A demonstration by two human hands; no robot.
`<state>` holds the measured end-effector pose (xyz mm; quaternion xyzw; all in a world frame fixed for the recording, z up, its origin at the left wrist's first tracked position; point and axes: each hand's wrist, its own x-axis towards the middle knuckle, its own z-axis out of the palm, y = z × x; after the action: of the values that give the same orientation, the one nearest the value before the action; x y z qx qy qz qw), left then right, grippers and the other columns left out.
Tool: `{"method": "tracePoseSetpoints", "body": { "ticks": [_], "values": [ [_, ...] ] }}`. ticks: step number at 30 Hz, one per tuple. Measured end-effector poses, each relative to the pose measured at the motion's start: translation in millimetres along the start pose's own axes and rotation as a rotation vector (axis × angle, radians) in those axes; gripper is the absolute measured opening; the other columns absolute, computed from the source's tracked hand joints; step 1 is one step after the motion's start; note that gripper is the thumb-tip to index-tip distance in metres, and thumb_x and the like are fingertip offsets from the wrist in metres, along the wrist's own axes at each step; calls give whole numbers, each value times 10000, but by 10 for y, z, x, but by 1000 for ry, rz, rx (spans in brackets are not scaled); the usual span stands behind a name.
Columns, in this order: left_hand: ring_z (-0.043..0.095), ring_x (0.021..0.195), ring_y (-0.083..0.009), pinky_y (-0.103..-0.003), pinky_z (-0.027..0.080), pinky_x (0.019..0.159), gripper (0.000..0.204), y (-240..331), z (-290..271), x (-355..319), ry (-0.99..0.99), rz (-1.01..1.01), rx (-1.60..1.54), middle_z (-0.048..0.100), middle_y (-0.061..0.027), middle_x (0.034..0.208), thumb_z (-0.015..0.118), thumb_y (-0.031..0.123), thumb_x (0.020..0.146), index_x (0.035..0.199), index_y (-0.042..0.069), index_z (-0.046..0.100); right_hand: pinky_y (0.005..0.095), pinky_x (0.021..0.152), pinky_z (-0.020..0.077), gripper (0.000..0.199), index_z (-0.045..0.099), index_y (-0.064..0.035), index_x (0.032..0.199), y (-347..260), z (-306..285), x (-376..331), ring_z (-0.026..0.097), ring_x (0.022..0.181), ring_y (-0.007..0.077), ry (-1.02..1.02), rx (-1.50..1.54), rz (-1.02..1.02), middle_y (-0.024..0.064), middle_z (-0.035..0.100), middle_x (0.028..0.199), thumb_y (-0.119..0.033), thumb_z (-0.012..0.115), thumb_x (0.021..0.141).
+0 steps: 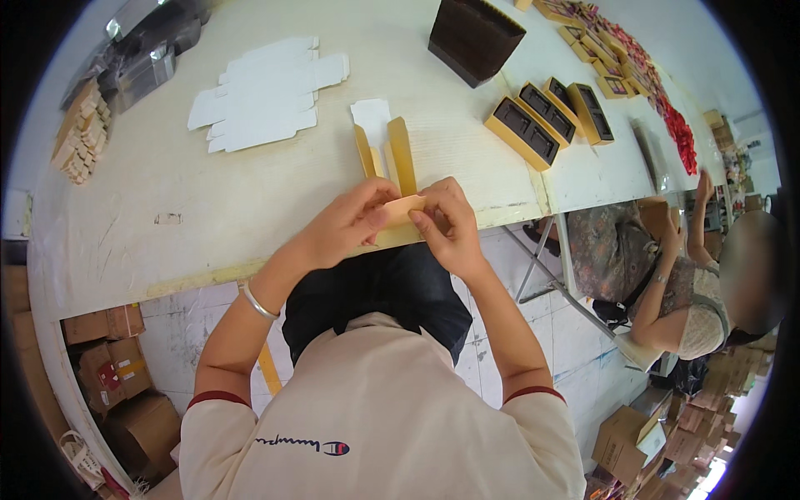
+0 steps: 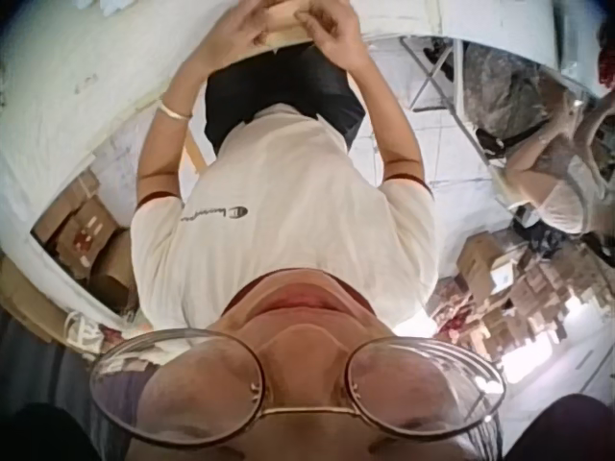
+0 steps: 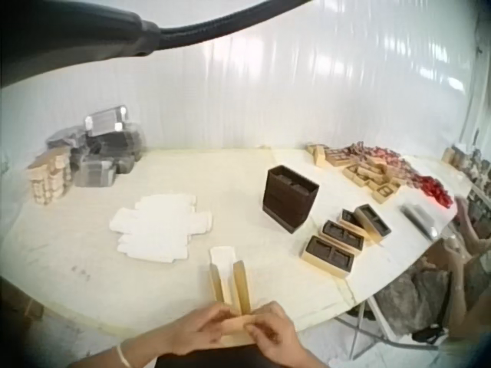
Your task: The person folds white cardboard pieces into rectangular box shapes and places black inserts inside them. The person repeats this process multiple times, stacking the completed boxes on the table.
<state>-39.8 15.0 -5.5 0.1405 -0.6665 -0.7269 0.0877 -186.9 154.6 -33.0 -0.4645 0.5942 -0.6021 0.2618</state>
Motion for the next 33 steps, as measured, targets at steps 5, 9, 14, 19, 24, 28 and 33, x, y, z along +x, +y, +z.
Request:
{"method": "tracePoseSetpoints", "body": {
  "ticks": [5, 9, 14, 19, 24, 28, 33],
  "values": [
    [547, 689, -126, -258, 473, 609, 196, -77, 157, -8, 256, 101, 158, 566, -76, 1041, 555, 63, 930, 1112, 34, 488, 320, 677, 479, 270, 602, -7, 1025, -85, 72, 10, 550, 782, 256, -4, -413, -231, 170, 513, 1077, 9, 695, 772],
    [597, 693, -230, -319, 491, 610, 131, -121, 242, -3, 370, 371, 668, 567, -116, 1036, 602, 41, 880, 1003, 20, 565, 388, 674, 477, 317, 612, -12, 1020, -164, 73, 4, 560, 802, 270, -37, -853, -519, 141, 528, 1102, -53, 700, 718],
    [592, 720, -320, -378, 491, 619, 141, -176, 266, -82, 358, 383, 950, 590, -100, 938, 665, 63, 801, 926, 16, 620, 425, 653, 459, 294, 628, -21, 996, -86, 19, 56, 572, 821, 267, -224, -924, -394, 97, 590, 992, -34, 641, 703],
    [590, 758, -298, -368, 479, 651, 138, 24, -27, 4, 52, 218, 947, 609, -63, 796, 695, 99, 757, 875, 39, 656, 397, 721, 477, 258, 655, -65, 987, -371, -13, 261, 589, 852, 287, -544, -722, 46, 98, 606, 964, -62, 671, 730],
    [543, 970, -206, -384, 428, 857, 146, 284, -495, 43, -330, 234, 1057, 664, -4, 875, 719, 148, 753, 884, 92, 689, 381, 642, 479, 184, 650, -68, 935, -260, -371, 385, 588, 688, 277, -191, -871, -494, 84, 592, 792, -104, 701, 762],
    [542, 964, -228, -390, 416, 886, 205, 364, -95, -67, 200, 613, 1421, 643, -19, 964, 730, 151, 730, 922, 95, 682, 381, 574, 457, 92, 624, -77, 835, -175, -134, 199, 583, 640, 263, -97, -935, -427, 71, 530, 715, -137, 667, 780],
    [553, 973, -269, -377, 442, 856, 279, 111, -18, -205, 22, 171, 1213, 603, -54, 1055, 751, 178, 702, 946, 86, 652, 367, 611, 498, 260, 641, -32, 1017, -546, 130, -18, 615, 673, 301, -63, -586, -276, 126, 627, 857, 24, 668, 765]
  ]
}}
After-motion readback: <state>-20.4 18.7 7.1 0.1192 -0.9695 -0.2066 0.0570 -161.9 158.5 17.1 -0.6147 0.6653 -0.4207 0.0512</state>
